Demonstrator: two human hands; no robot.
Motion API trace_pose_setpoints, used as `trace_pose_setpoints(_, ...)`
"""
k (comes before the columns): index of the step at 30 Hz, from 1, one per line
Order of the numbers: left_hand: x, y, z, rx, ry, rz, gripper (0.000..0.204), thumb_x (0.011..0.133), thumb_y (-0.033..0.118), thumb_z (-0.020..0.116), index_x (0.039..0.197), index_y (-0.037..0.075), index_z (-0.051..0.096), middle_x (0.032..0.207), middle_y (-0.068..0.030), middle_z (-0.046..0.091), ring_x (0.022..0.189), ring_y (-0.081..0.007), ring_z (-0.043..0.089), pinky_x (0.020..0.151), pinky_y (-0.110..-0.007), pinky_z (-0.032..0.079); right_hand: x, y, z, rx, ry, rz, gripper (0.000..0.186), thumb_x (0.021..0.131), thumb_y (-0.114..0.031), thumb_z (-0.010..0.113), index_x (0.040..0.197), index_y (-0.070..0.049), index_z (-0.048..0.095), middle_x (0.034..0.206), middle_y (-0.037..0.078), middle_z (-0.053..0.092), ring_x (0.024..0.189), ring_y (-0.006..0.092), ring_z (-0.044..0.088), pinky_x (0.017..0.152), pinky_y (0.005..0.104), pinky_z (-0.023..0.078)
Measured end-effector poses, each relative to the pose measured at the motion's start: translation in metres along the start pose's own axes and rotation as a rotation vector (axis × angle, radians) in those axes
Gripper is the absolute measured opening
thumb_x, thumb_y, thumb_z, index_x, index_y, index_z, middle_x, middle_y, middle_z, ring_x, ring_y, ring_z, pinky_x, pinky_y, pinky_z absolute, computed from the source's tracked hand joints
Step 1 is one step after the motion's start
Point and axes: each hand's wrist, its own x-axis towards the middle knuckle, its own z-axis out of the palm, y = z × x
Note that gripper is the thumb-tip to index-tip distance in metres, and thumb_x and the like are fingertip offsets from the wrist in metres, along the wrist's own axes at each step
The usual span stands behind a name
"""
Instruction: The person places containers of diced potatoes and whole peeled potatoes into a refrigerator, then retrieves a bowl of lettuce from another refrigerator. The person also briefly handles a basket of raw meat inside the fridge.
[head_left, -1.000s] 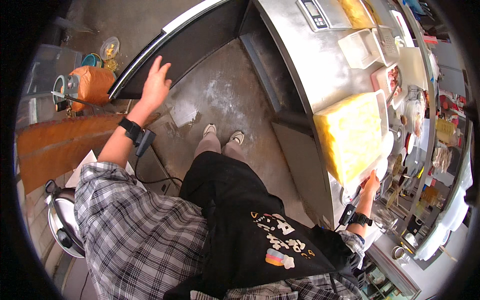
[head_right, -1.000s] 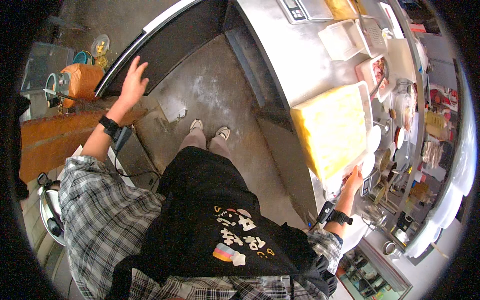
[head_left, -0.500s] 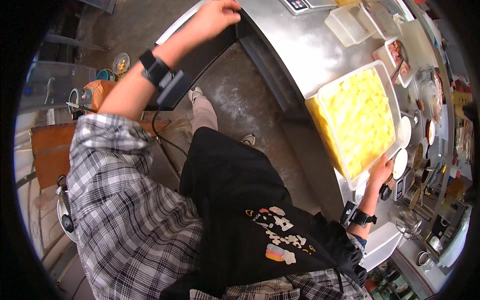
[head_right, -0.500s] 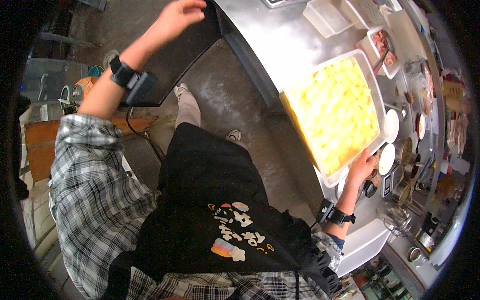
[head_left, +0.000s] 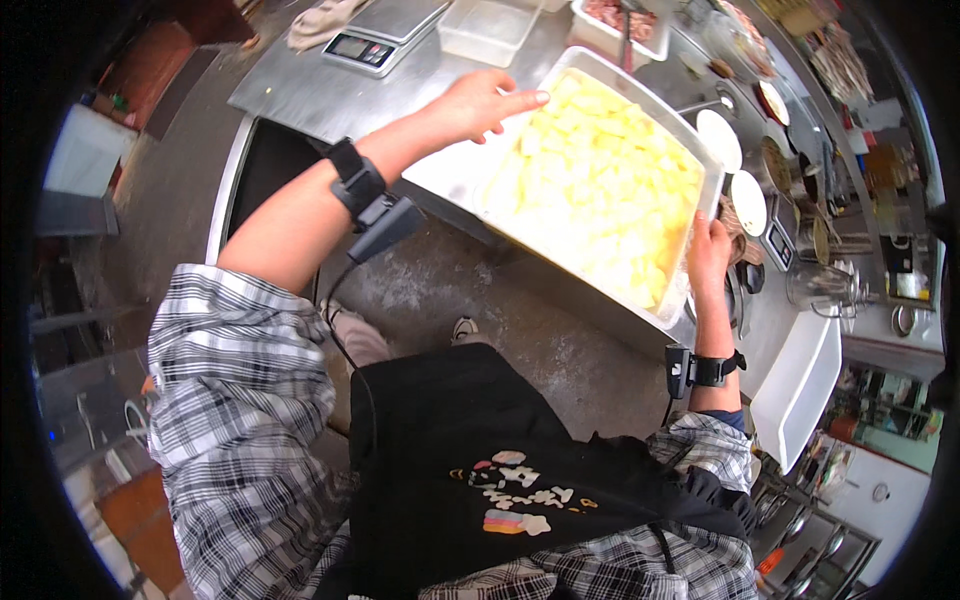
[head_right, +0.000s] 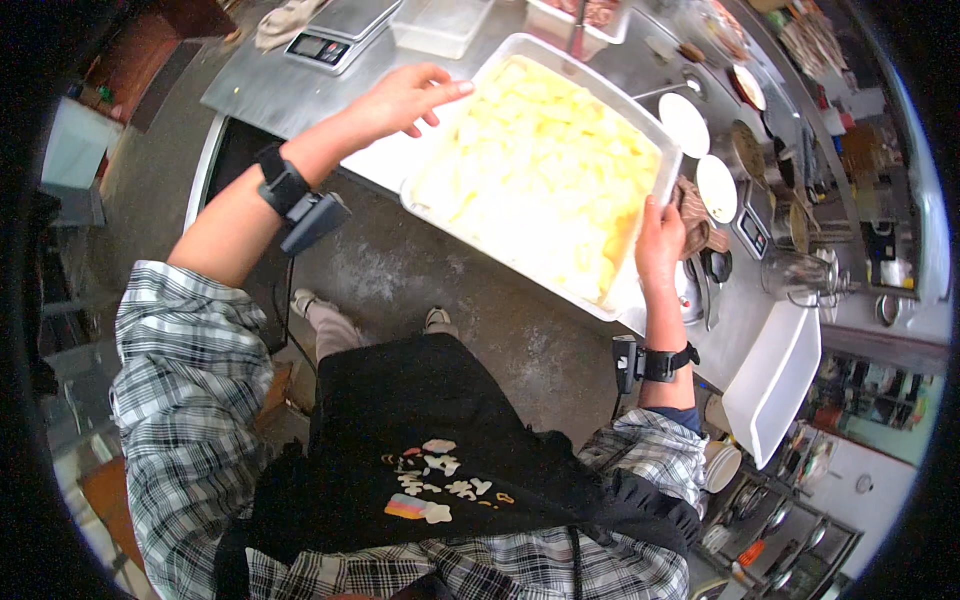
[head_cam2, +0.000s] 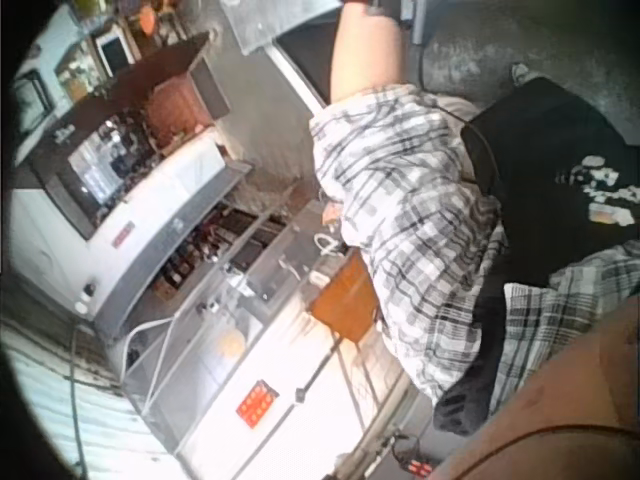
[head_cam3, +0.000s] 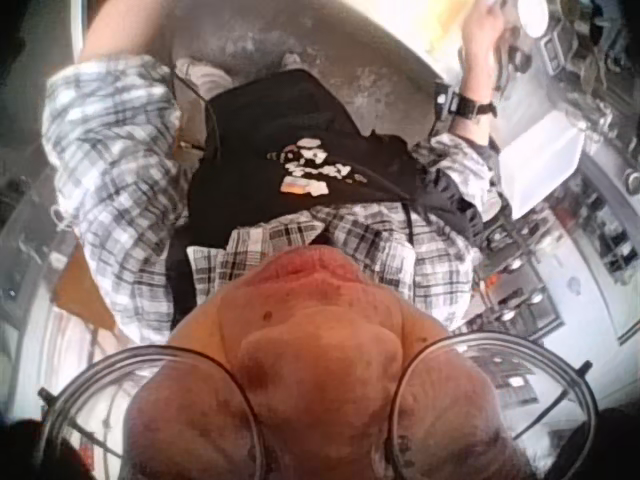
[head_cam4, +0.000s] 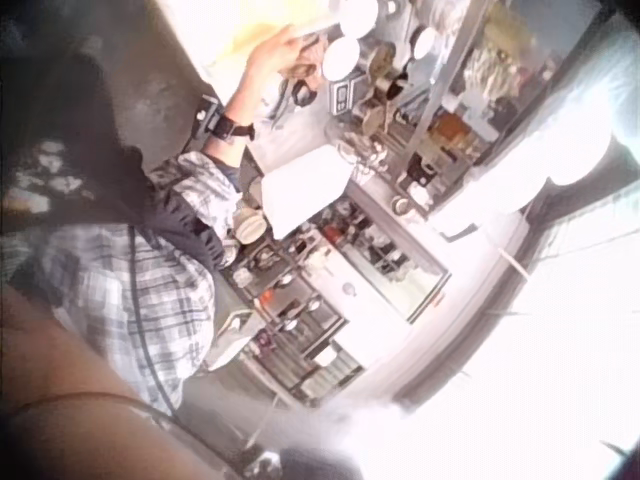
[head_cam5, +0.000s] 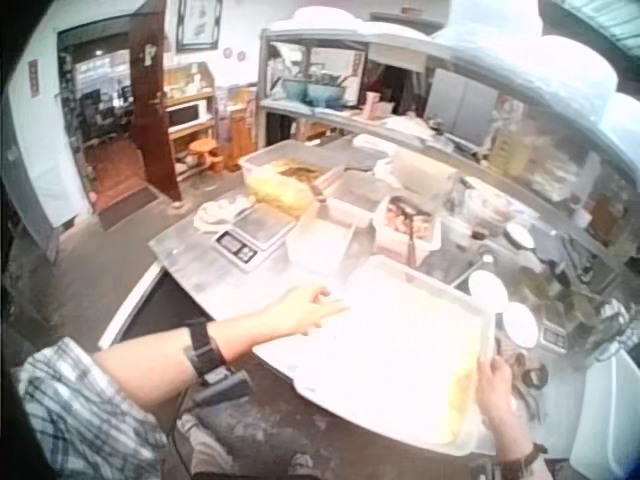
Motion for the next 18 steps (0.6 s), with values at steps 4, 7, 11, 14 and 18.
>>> trace_pose_setpoints(4,0.029,0.0,0.033,0.172,0.023,0.086,0.044,0.077,0.034,0.07,0.098,-0.004,0.06,0.09,-0.0194,0.065,0.08,-0.0286,0.066,0.073,-0.038,0.052,-0.006,-0.012,0.002,0.183,-0.03,0.1,0.03,0.094,-0.025,0.059,0.088,0.004,0.063,0.068,0.003,0.059,0.057,0.0086,0.049,0.051,0.0279,0.04)
trace_pose_setpoints(7,0.039,-0.008,0.038,0.106,0.06,0.123,0.026,0.074,0.015,0.064,0.089,-0.005,0.06,0.088,-0.021,0.065,0.082,-0.0321,0.065,0.075,-0.039,0.049,-0.012,-0.02,0.002,0.294,-0.078,0.276,0.021,0.093,-0.021,0.061,0.093,0.0,0.064,0.065,-0.003,0.055,0.047,0.0042,0.042,0.042,0.0229,0.031)
trace_pose_setpoints(11,0.033,-0.014,0.034,0.028,0.02,0.057,0.017,0.072,0.004,0.059,0.086,-0.006,0.059,0.083,-0.0141,0.063,0.081,-0.0234,0.062,0.073,-0.035,0.048,-0.019,-0.03,0.005,0.41,-0.07,0.337,0.022,0.092,-0.021,0.062,0.08,-0.003,0.056,0.057,-0.004,0.045,0.041,0.0056,0.039,0.037,0.0246,0.029)
trace_pose_setpoints(14,0.01,-0.017,0.025,-0.072,0.025,0.0,0.012,0.072,0.0,0.059,0.083,-0.004,0.056,0.078,-0.0063,0.058,0.077,-0.016,0.056,0.069,-0.032,0.046,-0.025,-0.039,0.009,0.416,-0.123,0.346,0.024,0.092,-0.021,0.062,0.077,-0.004,0.054,0.057,-0.004,0.044,0.041,0.0057,0.038,0.037,0.0245,0.029)
trace_pose_setpoints(18,-0.035,-0.022,0.008,-0.146,0.081,-0.09,0.013,0.07,-0.003,0.058,0.073,0.001,0.046,0.071,0.0,0.045,0.069,-0.011,0.045,0.061,-0.029,0.039,-0.035,-0.056,0.015,0.422,-0.208,0.397,0.026,0.092,-0.021,0.062,0.075,-0.005,0.052,0.057,-0.004,0.044,0.042,0.0059,0.036,0.038,0.0247,0.028)
